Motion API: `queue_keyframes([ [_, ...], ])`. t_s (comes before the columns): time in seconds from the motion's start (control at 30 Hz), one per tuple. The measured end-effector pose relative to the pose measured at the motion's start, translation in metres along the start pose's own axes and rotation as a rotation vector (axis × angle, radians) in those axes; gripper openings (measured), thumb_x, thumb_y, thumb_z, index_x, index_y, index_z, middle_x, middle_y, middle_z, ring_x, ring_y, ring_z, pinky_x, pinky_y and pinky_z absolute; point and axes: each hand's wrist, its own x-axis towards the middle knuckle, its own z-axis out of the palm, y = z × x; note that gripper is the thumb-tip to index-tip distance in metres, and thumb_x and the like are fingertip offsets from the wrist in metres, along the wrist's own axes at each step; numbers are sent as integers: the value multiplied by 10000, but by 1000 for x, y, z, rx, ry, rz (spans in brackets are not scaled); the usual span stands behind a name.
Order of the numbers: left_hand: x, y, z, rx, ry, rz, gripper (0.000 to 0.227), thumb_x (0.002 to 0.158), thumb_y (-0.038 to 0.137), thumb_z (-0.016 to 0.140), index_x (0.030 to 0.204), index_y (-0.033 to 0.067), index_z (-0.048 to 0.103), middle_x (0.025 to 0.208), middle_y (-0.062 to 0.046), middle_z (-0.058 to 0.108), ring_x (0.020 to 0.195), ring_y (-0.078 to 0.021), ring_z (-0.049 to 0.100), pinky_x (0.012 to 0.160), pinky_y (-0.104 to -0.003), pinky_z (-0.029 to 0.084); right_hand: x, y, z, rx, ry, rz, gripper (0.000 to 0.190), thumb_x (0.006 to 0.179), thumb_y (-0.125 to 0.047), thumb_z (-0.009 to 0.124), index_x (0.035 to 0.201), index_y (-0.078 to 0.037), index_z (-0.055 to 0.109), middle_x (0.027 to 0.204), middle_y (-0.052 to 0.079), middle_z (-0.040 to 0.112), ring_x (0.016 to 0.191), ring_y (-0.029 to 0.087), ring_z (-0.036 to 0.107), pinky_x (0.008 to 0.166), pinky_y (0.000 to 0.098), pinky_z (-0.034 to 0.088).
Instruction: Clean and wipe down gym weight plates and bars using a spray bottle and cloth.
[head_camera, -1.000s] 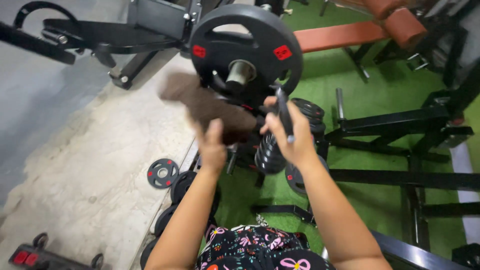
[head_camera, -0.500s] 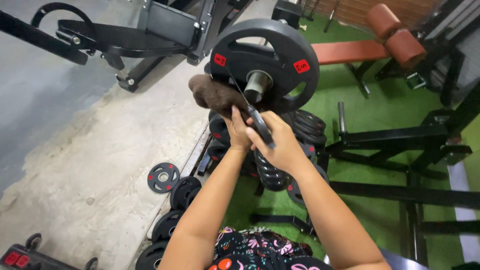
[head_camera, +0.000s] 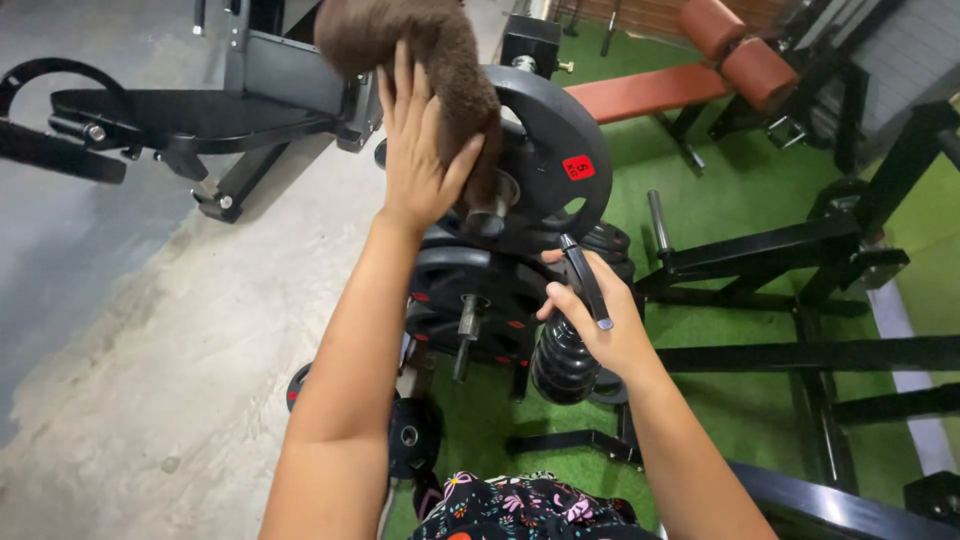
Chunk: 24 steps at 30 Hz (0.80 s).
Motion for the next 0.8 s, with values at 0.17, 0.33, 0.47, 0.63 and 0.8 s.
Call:
queue_keyframes([
  [0.17,-46,-17,34,-121,179,179,642,1126,261,507,1598,-12,169,1697,-286,109,1626,-498,76,1297,-650,43,10,26,1,-33,175,20,334,986,-123,626,1285,17,575,1042,59,672,809,137,743,762,262,533],
  [0.33,-159,-26,66,-90,-91,-54,557,967,146,540,1458,-83,409,1520,-343,363,1446,-606,256,1251,-670,139,17,33,-1,-47,253,-33,351,975,-104,635,1289,23,544,1240,88,567,850,159,739,766,276,539],
  [0.47,-167,-18,74,-223,-130,-188,461,995,155,593,1390,-70,518,1420,-315,501,1359,-559,434,1192,-623,292,22,39,-8,-47,266,-43,362,982,-97,634,1313,17,540,1255,86,592,859,159,735,835,279,550],
  [0.63,-73,-17,19,27,-79,159,462,970,148,598,1365,-87,556,1464,-332,492,1395,-539,432,1227,-650,267,22,34,-16,-89,332,4,371,996,-107,640,1338,13,563,1113,107,627,877,143,703,834,282,528],
  [0.8,32,28,-37,-247,-332,240,499,894,326,638,1299,40,698,1428,-227,579,1390,-478,415,1206,-628,209,25,24,-8,-165,366,-65,313,1013,-114,632,1300,7,596,1164,76,606,901,115,709,853,270,547],
])
